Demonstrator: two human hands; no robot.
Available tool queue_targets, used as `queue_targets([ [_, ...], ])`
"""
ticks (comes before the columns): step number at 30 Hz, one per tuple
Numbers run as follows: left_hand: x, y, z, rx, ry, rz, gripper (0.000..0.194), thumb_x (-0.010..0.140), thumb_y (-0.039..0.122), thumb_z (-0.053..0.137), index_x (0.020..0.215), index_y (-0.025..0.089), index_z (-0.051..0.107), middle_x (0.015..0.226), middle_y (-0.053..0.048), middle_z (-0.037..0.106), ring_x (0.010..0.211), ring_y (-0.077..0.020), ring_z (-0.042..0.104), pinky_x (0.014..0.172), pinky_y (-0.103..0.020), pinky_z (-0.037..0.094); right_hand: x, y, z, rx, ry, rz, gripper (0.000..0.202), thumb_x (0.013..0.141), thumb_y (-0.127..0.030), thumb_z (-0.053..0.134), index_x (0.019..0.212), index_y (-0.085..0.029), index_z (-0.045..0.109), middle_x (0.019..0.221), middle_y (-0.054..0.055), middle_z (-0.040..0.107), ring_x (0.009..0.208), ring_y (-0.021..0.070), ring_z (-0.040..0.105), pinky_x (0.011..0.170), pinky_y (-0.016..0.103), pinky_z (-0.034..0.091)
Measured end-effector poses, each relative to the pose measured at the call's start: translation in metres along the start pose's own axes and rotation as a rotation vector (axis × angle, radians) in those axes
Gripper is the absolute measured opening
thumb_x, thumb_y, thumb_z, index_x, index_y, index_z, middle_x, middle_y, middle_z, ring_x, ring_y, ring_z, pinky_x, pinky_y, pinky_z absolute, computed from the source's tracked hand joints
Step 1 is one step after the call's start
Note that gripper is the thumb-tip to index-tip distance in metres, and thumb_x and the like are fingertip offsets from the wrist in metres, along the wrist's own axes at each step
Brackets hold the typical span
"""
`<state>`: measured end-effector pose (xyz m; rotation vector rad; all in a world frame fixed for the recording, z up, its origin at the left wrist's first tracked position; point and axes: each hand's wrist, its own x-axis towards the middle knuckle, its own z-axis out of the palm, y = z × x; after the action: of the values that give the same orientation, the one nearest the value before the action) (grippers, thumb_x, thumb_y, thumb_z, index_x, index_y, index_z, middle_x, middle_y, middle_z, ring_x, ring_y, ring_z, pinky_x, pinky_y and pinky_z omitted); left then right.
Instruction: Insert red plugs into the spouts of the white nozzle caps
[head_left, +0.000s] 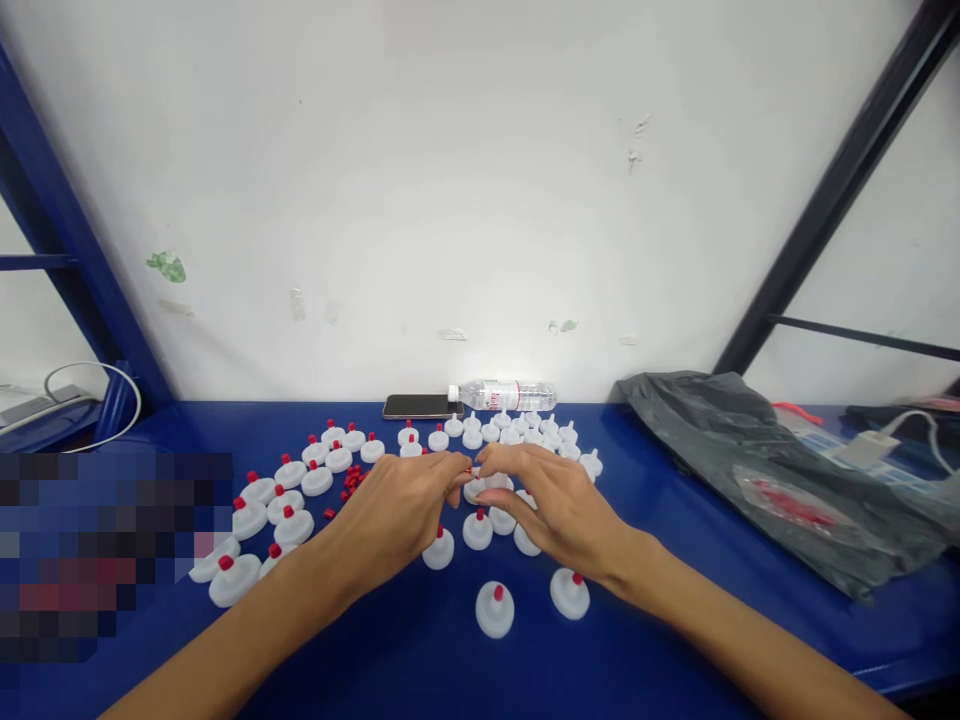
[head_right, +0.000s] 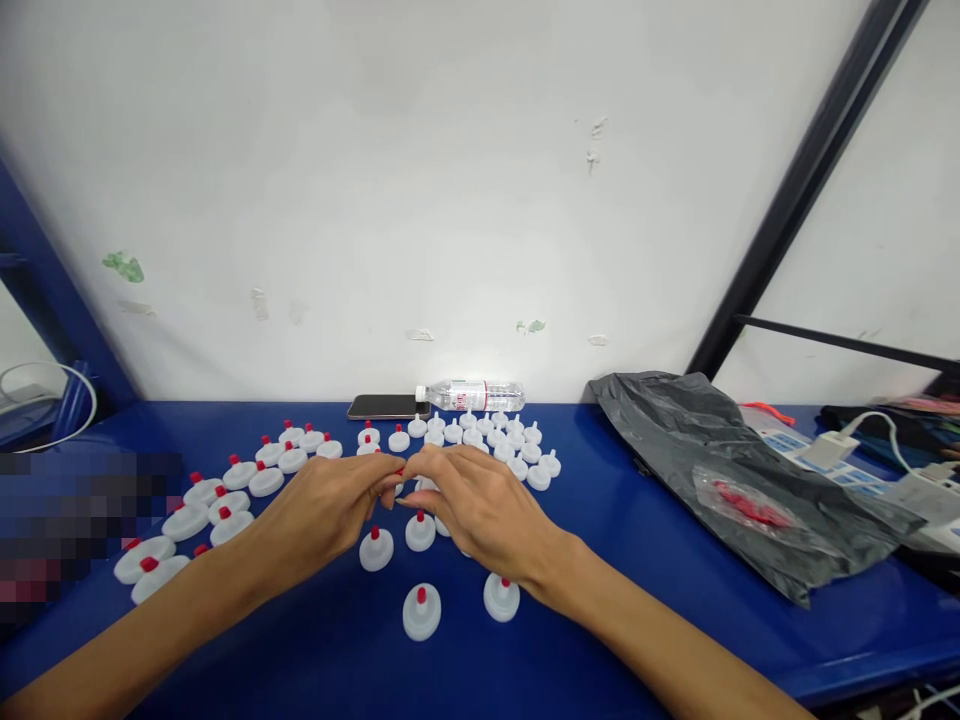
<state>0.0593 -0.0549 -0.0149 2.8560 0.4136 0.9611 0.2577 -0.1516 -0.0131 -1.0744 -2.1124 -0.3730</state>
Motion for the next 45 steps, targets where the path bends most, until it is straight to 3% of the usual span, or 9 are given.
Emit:
queue_targets([
  [14, -0.004, 0.005, -0.002, -0.091, -0.091, -0.055, 0.022, 0.073, -0.001, 0.044, 0.074, 0.018, 0.055, 0.062, 0.005, 0.061, 0.052, -0.0096, 0.051, 0.055, -0.023, 0.033, -0.001, -0.007, 0.001, -0.127, 0.014, -0.139, 0.012, 0.103, -0.02, 0.053, 0.115, -0.019, 0.055, 0.105, 0.008, 0.071, 0.097, 0.0172, 0.069, 0.087, 0.032, 0.058],
  [17, 0.002, 0.003, -0.006, -0.072, -0.111, -0.088, 0.021, 0.082, 0.003, 0.046, 0.076, 0.018, 0.059, 0.064, 0.003, 0.063, 0.054, -0.0109, 0.053, 0.055, -0.025, 0.033, 0.001, -0.004, 0.001, -0.034, -0.065, -0.013, 0.015, 0.104, -0.029, 0.053, 0.117, -0.022, 0.054, 0.107, 0.004, 0.073, 0.094, 0.0144, 0.07, 0.085, 0.028, 0.057],
  [20, 0.009, 0.001, -0.014, -0.151, -0.1, -0.186, 0.026, 0.098, 0.021, 0.046, 0.083, 0.02, 0.067, 0.071, 0.002, 0.068, 0.061, -0.0121, 0.058, 0.06, -0.026, 0.038, 0.006, 0.003, -0.005, 0.045, -0.188, 0.18, 0.028, 0.104, -0.042, 0.052, 0.126, -0.025, 0.053, 0.111, 0.002, 0.073, 0.093, 0.0144, 0.07, 0.083, 0.027, 0.055],
  [24, 0.011, -0.004, -0.023, -0.156, -0.067, -0.265, 0.022, 0.098, 0.029, 0.052, 0.101, 0.026, 0.073, 0.094, 0.0, 0.075, 0.079, -0.0149, 0.066, 0.07, -0.027, 0.045, 0.013, 0.024, -0.03, -0.085, -0.14, 0.356, 0.032, 0.107, -0.042, 0.038, 0.114, -0.024, 0.064, 0.108, 0.004, 0.075, 0.097, 0.0198, 0.07, 0.085, 0.032, 0.051],
  [27, 0.008, -0.009, -0.026, -0.058, -0.209, -0.254, 0.022, 0.095, 0.027, 0.053, 0.099, 0.027, 0.075, 0.096, 0.0, 0.075, 0.079, -0.0171, 0.066, 0.07, -0.03, 0.045, 0.014, 0.049, -0.053, -0.264, -0.23, 0.618, 0.033, 0.105, -0.044, 0.04, 0.106, -0.023, 0.066, 0.081, 0.002, 0.075, 0.072, 0.0193, 0.069, 0.07, 0.03, 0.046],
  [30, 0.005, -0.01, -0.024, -0.019, -0.32, -0.217, 0.021, 0.092, 0.027, 0.053, 0.092, 0.027, 0.074, 0.093, 0.0, 0.075, 0.08, -0.0187, 0.066, 0.069, -0.031, 0.045, 0.008, 0.072, -0.072, -0.358, -0.374, 0.778, 0.032, 0.101, -0.044, 0.044, 0.1, -0.023, 0.069, 0.07, 0.003, 0.073, 0.067, 0.0208, 0.068, 0.065, 0.03, 0.043],
  [37, 0.002, -0.007, -0.018, 0.009, -0.355, -0.191, 0.021, 0.09, 0.026, 0.053, 0.091, 0.026, 0.073, 0.088, -0.002, 0.075, 0.083, -0.0203, 0.067, 0.074, -0.032, 0.047, -0.013, 0.087, -0.08, -0.218, -0.689, 0.9, 0.012, 0.08, -0.037, 0.072, 0.082, -0.025, 0.074, 0.061, -0.001, 0.071, 0.054, 0.0181, 0.067, 0.054, 0.026, 0.043],
  [41, 0.004, -0.013, -0.02, 0.033, -0.324, -0.218, 0.026, 0.093, 0.027, 0.05, 0.102, 0.027, 0.074, 0.095, -0.003, 0.076, 0.088, -0.0216, 0.069, 0.075, -0.033, 0.048, -0.014, 0.087, -0.074, -0.225, -0.722, 0.926, 0.002, 0.075, -0.023, 0.072, 0.073, -0.023, 0.072, 0.06, -0.001, 0.07, 0.056, 0.0182, 0.068, 0.055, 0.025, 0.042],
  [45, 0.008, -0.025, -0.029, 0.188, -0.228, -0.299, 0.033, 0.097, 0.028, 0.04, 0.101, 0.024, 0.073, 0.097, -0.005, 0.074, 0.089, -0.0234, 0.068, 0.073, -0.034, 0.047, -0.009, 0.085, -0.078, -0.226, -0.678, 0.861, 0.008, 0.079, -0.029, 0.07, 0.073, -0.024, 0.071, 0.073, 0.001, 0.074, 0.067, 0.02, 0.07, 0.06, 0.028, 0.043],
])
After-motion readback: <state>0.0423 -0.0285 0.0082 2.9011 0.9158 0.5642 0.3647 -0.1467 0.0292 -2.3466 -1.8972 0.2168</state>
